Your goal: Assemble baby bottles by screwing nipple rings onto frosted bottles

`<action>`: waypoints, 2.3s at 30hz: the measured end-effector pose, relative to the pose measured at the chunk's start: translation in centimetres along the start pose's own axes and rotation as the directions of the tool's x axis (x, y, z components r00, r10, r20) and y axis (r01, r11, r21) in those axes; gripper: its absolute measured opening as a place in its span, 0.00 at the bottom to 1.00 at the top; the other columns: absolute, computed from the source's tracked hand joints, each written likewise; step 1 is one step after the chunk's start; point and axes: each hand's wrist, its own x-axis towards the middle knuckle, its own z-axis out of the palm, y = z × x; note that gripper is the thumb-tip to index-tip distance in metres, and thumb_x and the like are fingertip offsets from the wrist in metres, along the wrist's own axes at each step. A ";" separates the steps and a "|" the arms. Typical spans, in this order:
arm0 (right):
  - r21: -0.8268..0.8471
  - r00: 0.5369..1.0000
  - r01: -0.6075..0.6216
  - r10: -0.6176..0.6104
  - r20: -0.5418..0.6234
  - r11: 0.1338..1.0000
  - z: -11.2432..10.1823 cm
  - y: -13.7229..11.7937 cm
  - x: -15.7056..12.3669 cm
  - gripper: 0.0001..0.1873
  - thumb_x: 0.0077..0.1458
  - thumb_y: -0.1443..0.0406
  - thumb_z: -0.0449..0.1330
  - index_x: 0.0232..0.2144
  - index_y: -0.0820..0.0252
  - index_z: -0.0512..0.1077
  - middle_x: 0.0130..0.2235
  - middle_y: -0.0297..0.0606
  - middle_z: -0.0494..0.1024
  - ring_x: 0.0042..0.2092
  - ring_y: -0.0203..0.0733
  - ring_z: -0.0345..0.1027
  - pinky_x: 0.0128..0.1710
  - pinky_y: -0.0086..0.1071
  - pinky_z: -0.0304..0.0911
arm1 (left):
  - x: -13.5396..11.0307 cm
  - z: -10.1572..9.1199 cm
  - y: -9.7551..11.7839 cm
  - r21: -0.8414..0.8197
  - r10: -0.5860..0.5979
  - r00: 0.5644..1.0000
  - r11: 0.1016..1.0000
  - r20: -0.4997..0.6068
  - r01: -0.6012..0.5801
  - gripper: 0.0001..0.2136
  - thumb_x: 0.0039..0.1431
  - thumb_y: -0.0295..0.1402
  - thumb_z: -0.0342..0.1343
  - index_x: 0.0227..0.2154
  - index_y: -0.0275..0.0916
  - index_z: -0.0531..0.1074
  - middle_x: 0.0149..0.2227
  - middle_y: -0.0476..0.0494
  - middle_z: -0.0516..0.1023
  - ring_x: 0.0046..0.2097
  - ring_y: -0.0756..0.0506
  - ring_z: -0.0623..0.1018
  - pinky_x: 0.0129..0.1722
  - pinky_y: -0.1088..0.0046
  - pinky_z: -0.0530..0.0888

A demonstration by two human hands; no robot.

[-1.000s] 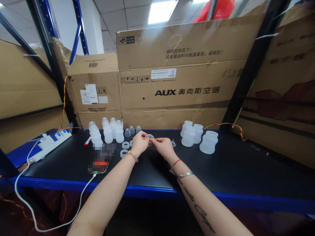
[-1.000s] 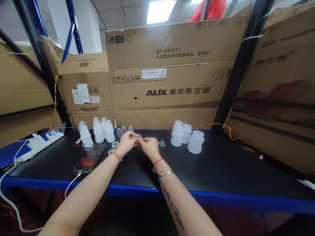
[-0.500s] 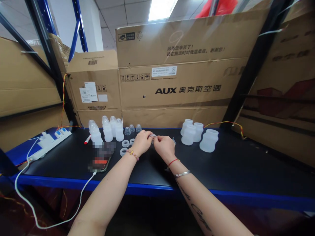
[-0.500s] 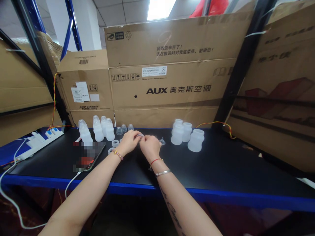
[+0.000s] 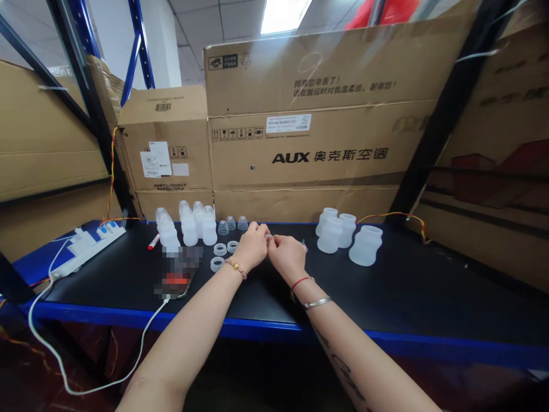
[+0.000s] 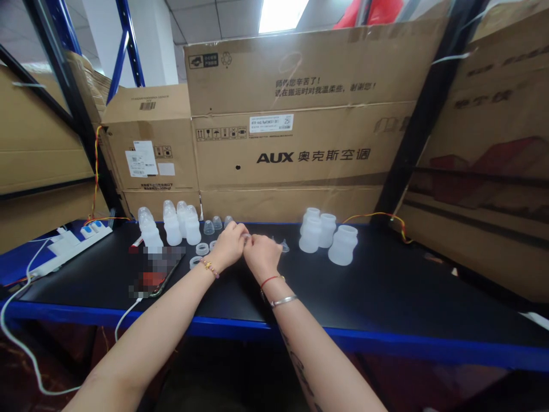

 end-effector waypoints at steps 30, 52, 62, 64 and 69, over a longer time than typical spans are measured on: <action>0.304 0.994 -0.108 0.094 0.059 0.947 1.1 0.7 0.8 0.16 0.54 0.59 0.54 0.25 0.59 0.80 0.25 0.43 0.79 0.28 0.42 0.70 0.25 0.30 0.52 | -0.4 -0.6 0.4 -0.120 -0.182 0.981 0.975 0.062 0.189 0.09 0.58 0.28 0.49 0.38 0.45 0.72 0.35 0.46 0.80 0.38 0.44 0.78 0.41 0.69 0.71; 0.209 0.985 -0.165 0.149 0.091 0.964 0.7 0.2 0.3 0.17 0.53 0.58 0.53 0.27 0.57 0.80 0.31 0.45 0.81 0.35 0.46 0.74 0.29 0.31 0.56 | -0.1 -0.2 -0.2 0.049 -0.095 0.990 0.995 0.105 0.090 0.13 0.63 0.32 0.45 0.42 0.46 0.74 0.36 0.42 0.81 0.39 0.41 0.80 0.41 0.67 0.71; 0.253 0.977 -0.184 0.205 -0.061 0.950 -1.2 3.5 0.2 0.31 0.42 0.41 0.59 0.36 0.59 0.78 0.37 0.46 0.80 0.40 0.54 0.72 0.40 0.42 0.61 | -0.6 -0.1 -0.8 -0.181 -0.119 0.983 0.973 0.138 0.143 0.13 0.63 0.31 0.43 0.43 0.44 0.73 0.32 0.46 0.80 0.33 0.46 0.78 0.39 0.72 0.71; 0.282 0.963 -0.167 0.218 -0.159 0.945 -2.6 5.4 0.3 0.33 0.42 0.39 0.59 0.36 0.60 0.77 0.33 0.44 0.79 0.38 0.53 0.71 0.41 0.44 0.60 | -0.5 0.1 -1.1 -0.219 -0.171 0.977 0.956 0.126 0.195 0.13 0.63 0.31 0.44 0.42 0.44 0.73 0.31 0.46 0.80 0.30 0.47 0.78 0.39 0.72 0.72; 0.252 0.846 -0.396 0.458 -0.273 0.883 -6.2 11.3 0.8 0.31 0.45 0.43 0.61 0.41 0.62 0.76 0.40 0.54 0.77 0.47 0.61 0.65 0.46 0.51 0.56 | 0.2 0.7 -1.9 -0.404 -0.365 0.919 0.826 0.149 0.394 0.11 0.61 0.30 0.45 0.41 0.41 0.72 0.26 0.47 0.77 0.23 0.49 0.76 0.31 0.73 0.73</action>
